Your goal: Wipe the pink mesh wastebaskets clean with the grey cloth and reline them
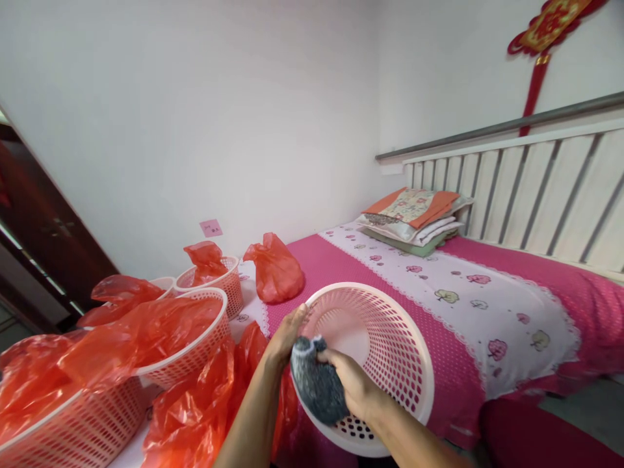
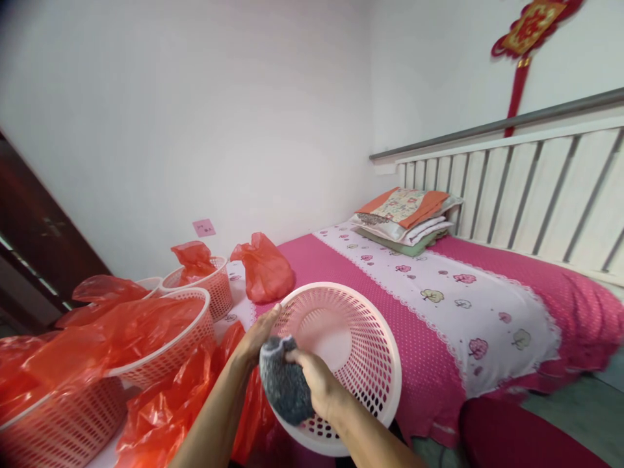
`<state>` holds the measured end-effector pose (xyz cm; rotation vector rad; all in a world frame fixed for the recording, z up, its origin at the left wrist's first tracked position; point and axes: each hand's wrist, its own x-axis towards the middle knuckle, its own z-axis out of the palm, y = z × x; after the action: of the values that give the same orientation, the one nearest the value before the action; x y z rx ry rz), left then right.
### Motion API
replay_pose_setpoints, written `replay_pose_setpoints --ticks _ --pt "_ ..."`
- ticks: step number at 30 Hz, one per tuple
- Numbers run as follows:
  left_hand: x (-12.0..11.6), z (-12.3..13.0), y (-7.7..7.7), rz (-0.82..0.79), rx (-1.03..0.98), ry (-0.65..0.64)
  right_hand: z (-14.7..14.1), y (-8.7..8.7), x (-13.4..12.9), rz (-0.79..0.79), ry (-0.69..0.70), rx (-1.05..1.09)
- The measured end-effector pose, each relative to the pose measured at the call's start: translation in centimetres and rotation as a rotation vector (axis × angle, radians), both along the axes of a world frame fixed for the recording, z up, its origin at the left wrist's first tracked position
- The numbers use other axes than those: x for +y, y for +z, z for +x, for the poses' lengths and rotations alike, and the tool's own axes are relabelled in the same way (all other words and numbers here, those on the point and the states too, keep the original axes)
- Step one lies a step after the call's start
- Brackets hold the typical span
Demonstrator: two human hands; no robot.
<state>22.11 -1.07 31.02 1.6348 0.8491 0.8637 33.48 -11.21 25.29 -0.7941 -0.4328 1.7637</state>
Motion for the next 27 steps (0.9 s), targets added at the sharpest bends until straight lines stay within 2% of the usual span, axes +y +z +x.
replay_pose_setpoints --ticks 4,6,11,14,19,23,27 --pt "0.2 0.0 0.2 0.008 -0.022 0.014 2.4 -0.7 -3.2 0.107 0.257 -0.116" --pt "0.3 0.0 0.5 0.084 -0.024 0.034 3.9 -0.7 -4.6 0.158 0.282 -0.116" --pt "0.3 0.3 1.0 0.372 0.171 0.139 8.3 -0.1 -5.6 0.134 0.068 -0.099" --pt "0.0 0.8 0.9 0.467 0.215 0.182 10.0 -0.1 -5.1 0.081 -0.055 -0.169" --pt "-0.3 1.0 1.0 0.544 0.307 0.192 10.5 -0.9 -4.2 0.094 -0.18 -0.23" --pt "-0.4 1.2 0.7 0.623 0.39 0.211 10.3 -1.8 -3.9 0.091 -0.222 -0.281" --pt "-0.5 1.6 0.0 0.67 0.426 0.178 10.4 -2.5 -3.8 0.103 -0.218 -0.317"
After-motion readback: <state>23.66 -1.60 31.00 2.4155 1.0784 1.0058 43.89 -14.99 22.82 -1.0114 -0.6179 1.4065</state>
